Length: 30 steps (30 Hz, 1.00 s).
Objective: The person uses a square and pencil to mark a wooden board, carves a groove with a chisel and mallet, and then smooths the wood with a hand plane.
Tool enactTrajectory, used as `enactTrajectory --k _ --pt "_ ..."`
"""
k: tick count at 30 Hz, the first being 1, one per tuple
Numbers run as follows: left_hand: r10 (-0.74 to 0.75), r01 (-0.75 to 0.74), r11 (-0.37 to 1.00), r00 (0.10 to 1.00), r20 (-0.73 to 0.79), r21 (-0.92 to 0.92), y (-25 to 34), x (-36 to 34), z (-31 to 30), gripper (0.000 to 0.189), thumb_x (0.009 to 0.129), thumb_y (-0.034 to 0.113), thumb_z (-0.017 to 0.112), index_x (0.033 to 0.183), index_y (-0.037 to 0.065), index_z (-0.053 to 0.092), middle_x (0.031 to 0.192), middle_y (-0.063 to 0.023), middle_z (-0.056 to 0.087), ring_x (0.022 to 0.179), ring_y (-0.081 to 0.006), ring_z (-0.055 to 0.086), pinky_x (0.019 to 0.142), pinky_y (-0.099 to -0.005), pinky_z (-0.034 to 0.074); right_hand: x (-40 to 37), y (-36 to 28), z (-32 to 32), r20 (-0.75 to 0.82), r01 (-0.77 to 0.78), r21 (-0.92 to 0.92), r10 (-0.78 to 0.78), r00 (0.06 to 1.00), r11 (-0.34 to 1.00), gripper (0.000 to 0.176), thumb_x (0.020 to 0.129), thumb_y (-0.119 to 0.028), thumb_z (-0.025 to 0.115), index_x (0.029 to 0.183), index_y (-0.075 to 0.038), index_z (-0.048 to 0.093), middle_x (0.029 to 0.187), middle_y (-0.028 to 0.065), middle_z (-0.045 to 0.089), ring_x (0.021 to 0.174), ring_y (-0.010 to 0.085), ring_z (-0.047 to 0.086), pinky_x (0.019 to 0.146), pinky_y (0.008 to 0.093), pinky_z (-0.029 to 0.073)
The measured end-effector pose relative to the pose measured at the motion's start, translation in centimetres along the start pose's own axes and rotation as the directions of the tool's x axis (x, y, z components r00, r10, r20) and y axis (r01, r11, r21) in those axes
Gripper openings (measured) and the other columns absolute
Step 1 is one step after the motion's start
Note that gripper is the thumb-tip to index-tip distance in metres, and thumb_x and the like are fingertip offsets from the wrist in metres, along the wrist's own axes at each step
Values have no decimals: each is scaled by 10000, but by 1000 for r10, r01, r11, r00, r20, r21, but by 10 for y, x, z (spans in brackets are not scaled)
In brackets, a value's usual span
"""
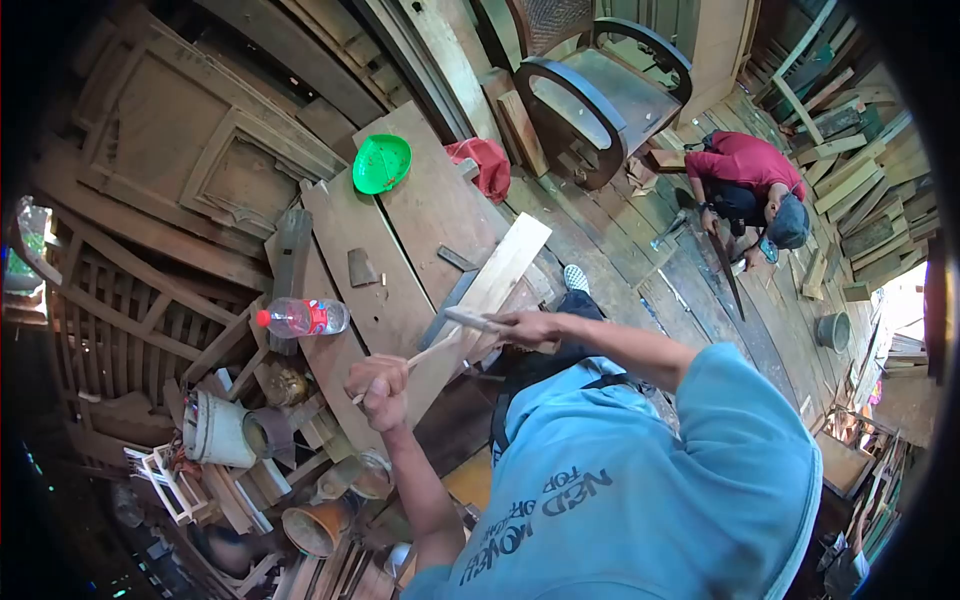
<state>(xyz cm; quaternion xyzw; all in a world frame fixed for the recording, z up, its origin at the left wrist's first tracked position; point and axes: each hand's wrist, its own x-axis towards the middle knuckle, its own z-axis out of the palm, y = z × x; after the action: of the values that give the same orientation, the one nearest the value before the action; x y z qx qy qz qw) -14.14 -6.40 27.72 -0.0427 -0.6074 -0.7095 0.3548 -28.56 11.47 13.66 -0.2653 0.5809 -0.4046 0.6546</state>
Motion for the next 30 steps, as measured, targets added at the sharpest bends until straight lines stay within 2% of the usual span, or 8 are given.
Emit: enactTrajectory --k 5,8,16,17,19,25,28,30 --pt "25 -26 1000 997 -66 -15 -2 -3 -7 415 772 164 483 440 80 250 376 14 238 301 -98 195 324 -250 174 0 -6 35 36 490 -38 -489 872 871 560 899 -250 504 1417 -170 307 1318 89 479 1151 178 461 965 286 362" --pt "58 -61 998 992 -113 -22 -2 -9 -12 414 772 158 482 447 91 235 375 15 225 303 -93 191 324 -248 166 8 6 6 -42 -121 93 125 991 988 573 896 -194 485 1431 -157 280 1205 72 533 991 163 500 903 312 389" --pt "97 -98 995 986 -135 0 -3 -13 -17 390 780 143 470 464 106 244 392 11 258 315 -91 199 322 -244 182 43 72 11 -85 417 -101 -426 901 903 573 865 -205 493 1411 -161 323 1207 108 558 1029 179 519 921 292 387" --pt "101 -102 995 988 -119 1 -3 -13 -18 387 779 142 470 466 106 246 394 9 260 317 -91 200 323 -244 185 27 55 0 -98 12 -83 -21 995 997 552 875 -227 496 1403 -179 344 1220 114 553 1034 186 514 905 307 399" --pt "67 -71 997 986 -155 -22 -2 -15 -18 383 781 138 470 467 106 253 391 9 262 316 -91 208 323 -243 188 15 48 -4 -114 -113 -42 108 988 993 543 874 -261 507 1395 -197 366 1089 90 590 945 152 524 823 286 421" --pt "101 -112 991 984 -150 -68 -4 -7 -17 419 812 167 468 493 126 200 438 33 157 374 -81 98 366 -257 89 40 83 5 -46 32 134 -26 999 990 528 875 -272 520 1375 -149 401 694 -32 505 580 88 460 519 251 380" --pt "61 -66 997 989 -133 -30 5 -15 -23 413 824 181 472 509 132 209 457 34 162 394 -89 117 388 -262 107 44 75 -9 -163 6 110 12 987 994 533 882 -285 526 1384 -177 385 704 -27 507 596 88 460 527 255 382" --pt "179 -145 983 887 -425 110 15 -27 -37 371 812 184 428 501 116 238 439 12 199 373 -94 199 388 -257 206 64 71 -13 -376 123 -99 -152 914 987 629 863 -333 548 1421 -195 294 797 76 600 704 188 567 645 308 463"
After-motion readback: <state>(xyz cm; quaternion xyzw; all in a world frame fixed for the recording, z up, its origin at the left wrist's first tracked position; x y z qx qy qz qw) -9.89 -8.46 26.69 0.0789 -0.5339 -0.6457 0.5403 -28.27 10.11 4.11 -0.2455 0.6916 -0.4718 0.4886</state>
